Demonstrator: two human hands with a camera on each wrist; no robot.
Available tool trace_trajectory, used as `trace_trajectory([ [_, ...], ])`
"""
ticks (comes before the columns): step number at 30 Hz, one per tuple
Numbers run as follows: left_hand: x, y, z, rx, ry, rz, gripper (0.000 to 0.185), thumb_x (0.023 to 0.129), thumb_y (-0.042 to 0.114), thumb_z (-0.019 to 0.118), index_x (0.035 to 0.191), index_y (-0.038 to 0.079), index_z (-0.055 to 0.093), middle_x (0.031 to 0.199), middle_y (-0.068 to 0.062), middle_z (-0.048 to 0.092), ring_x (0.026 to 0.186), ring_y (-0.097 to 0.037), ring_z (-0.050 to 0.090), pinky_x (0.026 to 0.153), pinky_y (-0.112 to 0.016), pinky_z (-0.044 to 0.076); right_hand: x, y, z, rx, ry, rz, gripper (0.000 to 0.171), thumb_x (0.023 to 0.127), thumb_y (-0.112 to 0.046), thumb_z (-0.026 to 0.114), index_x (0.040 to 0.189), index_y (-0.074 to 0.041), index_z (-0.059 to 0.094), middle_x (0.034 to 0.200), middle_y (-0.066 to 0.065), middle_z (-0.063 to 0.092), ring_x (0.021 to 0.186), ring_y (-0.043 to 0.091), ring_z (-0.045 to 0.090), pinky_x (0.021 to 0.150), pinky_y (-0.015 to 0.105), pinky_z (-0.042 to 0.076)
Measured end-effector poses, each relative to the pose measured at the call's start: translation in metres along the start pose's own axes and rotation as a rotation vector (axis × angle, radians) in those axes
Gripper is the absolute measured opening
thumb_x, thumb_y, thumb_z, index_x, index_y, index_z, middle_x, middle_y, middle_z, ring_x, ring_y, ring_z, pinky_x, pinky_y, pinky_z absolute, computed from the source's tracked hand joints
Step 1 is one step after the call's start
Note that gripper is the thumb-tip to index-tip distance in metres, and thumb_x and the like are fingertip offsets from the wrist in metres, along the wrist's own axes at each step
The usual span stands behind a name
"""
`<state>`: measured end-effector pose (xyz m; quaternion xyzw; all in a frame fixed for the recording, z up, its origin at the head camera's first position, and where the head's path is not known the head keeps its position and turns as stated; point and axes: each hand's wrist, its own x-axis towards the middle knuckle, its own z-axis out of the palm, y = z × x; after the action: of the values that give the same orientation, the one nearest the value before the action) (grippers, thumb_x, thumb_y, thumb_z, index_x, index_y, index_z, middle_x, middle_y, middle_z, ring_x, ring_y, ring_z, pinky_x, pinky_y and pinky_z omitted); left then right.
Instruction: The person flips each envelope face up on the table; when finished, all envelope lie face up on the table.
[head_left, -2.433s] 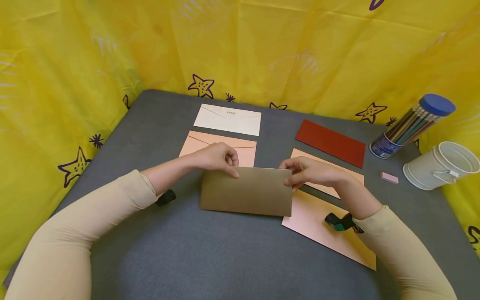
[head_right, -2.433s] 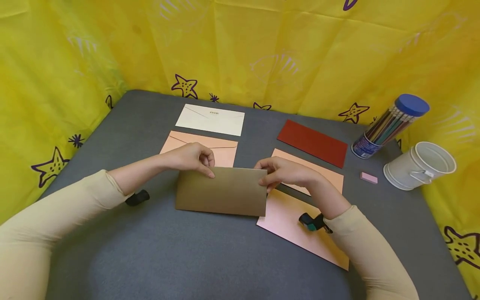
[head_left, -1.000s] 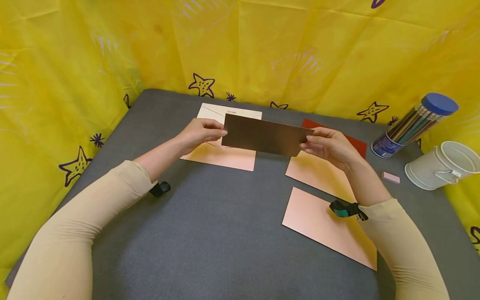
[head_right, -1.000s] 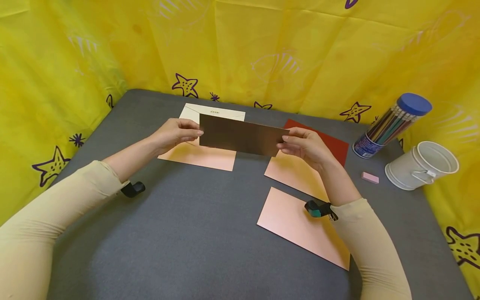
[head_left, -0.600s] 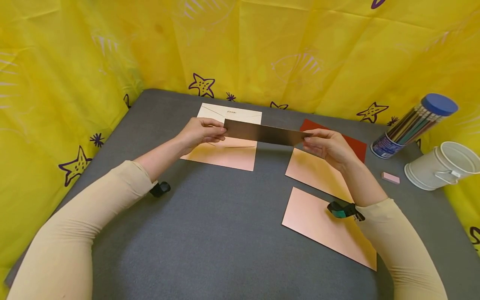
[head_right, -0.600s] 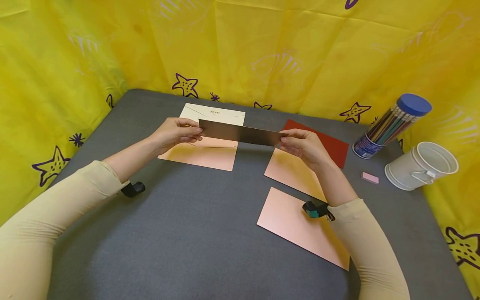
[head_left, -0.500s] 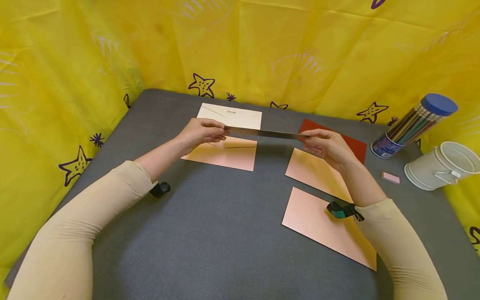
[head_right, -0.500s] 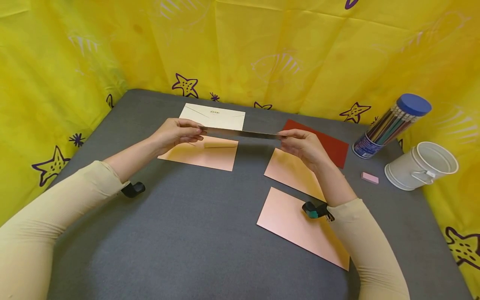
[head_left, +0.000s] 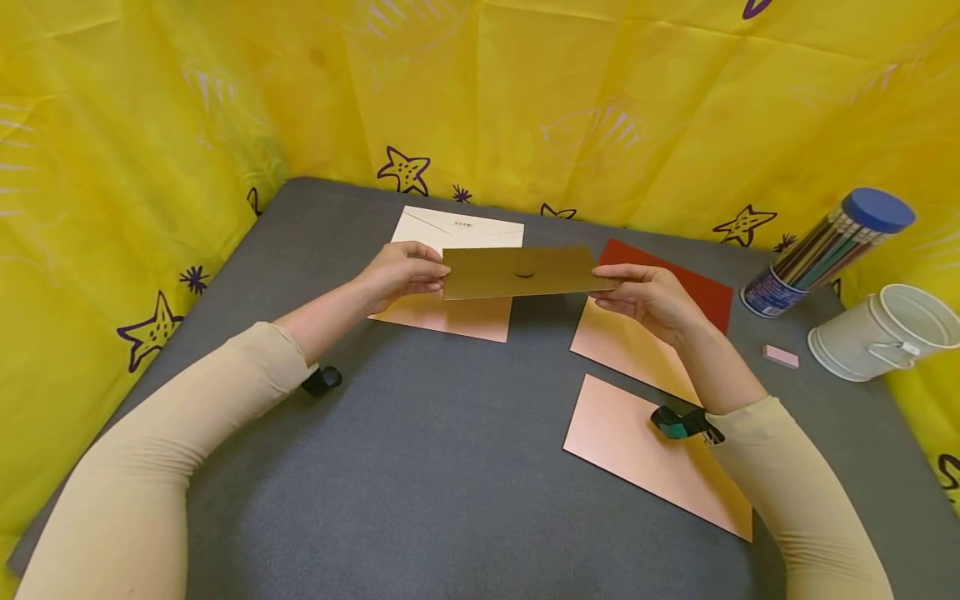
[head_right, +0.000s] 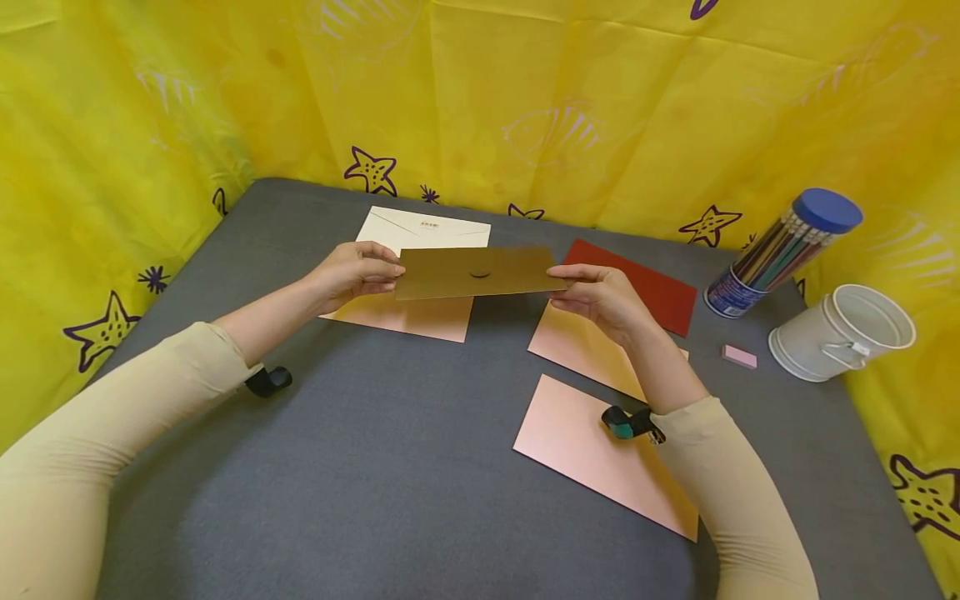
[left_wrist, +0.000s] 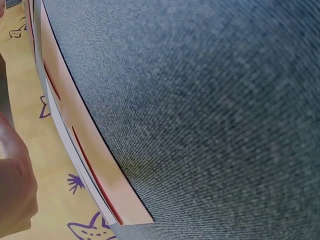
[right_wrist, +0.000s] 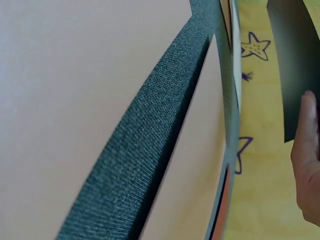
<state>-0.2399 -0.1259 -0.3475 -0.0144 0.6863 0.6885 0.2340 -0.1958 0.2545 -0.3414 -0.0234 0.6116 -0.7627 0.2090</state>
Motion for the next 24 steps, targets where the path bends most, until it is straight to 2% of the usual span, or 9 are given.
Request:
trace_trajectory([
  [5, 0.001, 0.001, 0.0, -0.01, -0.038, -0.043, 0.056, 0.092, -0.003, 0.062, 0.14, -0.004, 0.034, 0.085, -0.002, 0.067, 0.067, -0.01, 0.069, 0.066, -0.019, 0.06, 0.001, 0.001, 0.0, 0.059, -0.027, -0.007, 0.032, 0.101, 0.002, 0.042, 0.116, -0.003, 0.069, 0.111, 0.002, 0.071, 0.097, 0.023, 0.075, 0.084, 0.032, 0.061],
  [9, 0.0, 0.0, 0.0, 0.029, -0.116, -0.059, 0.068, 0.092, -0.004, 0.06, 0.15, 0.003, 0.026, 0.09, -0.005, 0.066, 0.069, -0.011, 0.071, 0.068, -0.02, 0.06, 0.002, 0.002, 0.003, 0.083, 0.023, -0.001, 0.027, 0.1, 0.001, 0.049, 0.125, -0.001, 0.059, 0.102, 0.005, 0.072, 0.089, 0.021, 0.075, 0.081, 0.031, 0.061],
  [12, -0.001, -0.001, 0.001, 0.078, -0.203, -0.062, 0.067, 0.091, -0.006, 0.06, 0.148, 0.007, 0.026, 0.097, -0.008, 0.064, 0.073, -0.013, 0.072, 0.072, -0.024, 0.062, 0.003, 0.001, 0.006, 0.058, 0.109, 0.016, 0.037, 0.096, 0.003, 0.056, 0.131, -0.002, 0.046, 0.095, 0.005, 0.069, 0.083, 0.017, 0.075, 0.077, 0.027, 0.061],
  [15, -0.001, -0.002, 0.004, 0.126, -0.266, -0.063, 0.061, 0.09, -0.006, 0.062, 0.141, 0.007, 0.031, 0.103, -0.011, 0.063, 0.076, -0.016, 0.072, 0.077, -0.03, 0.062, 0.002, -0.001, 0.009, 0.031, 0.167, 0.03, 0.036, 0.096, 0.002, 0.057, 0.128, -0.004, 0.041, 0.094, 0.003, 0.067, 0.081, 0.014, 0.075, 0.075, 0.023, 0.061],
  [19, -0.001, -0.003, 0.005, 0.184, -0.31, -0.078, 0.047, 0.09, -0.001, 0.064, 0.13, 0.005, 0.041, 0.102, -0.008, 0.065, 0.081, -0.015, 0.07, 0.079, -0.031, 0.062, 0.003, -0.002, 0.01, 0.019, 0.171, 0.033, 0.027, 0.097, 0.001, 0.056, 0.121, -0.001, 0.045, 0.094, 0.003, 0.068, 0.079, 0.013, 0.074, 0.074, 0.022, 0.061],
  [24, -0.001, -0.004, 0.009, 0.256, -0.378, -0.093, 0.043, 0.091, 0.009, 0.064, 0.131, 0.0, 0.051, 0.104, -0.003, 0.068, 0.091, -0.013, 0.069, 0.087, -0.03, 0.059, 0.005, -0.002, 0.015, -0.021, 0.121, 0.04, 0.018, 0.097, 0.0, 0.057, 0.112, -0.007, 0.063, 0.09, 0.0, 0.065, 0.073, 0.011, 0.07, 0.072, 0.021, 0.061],
])
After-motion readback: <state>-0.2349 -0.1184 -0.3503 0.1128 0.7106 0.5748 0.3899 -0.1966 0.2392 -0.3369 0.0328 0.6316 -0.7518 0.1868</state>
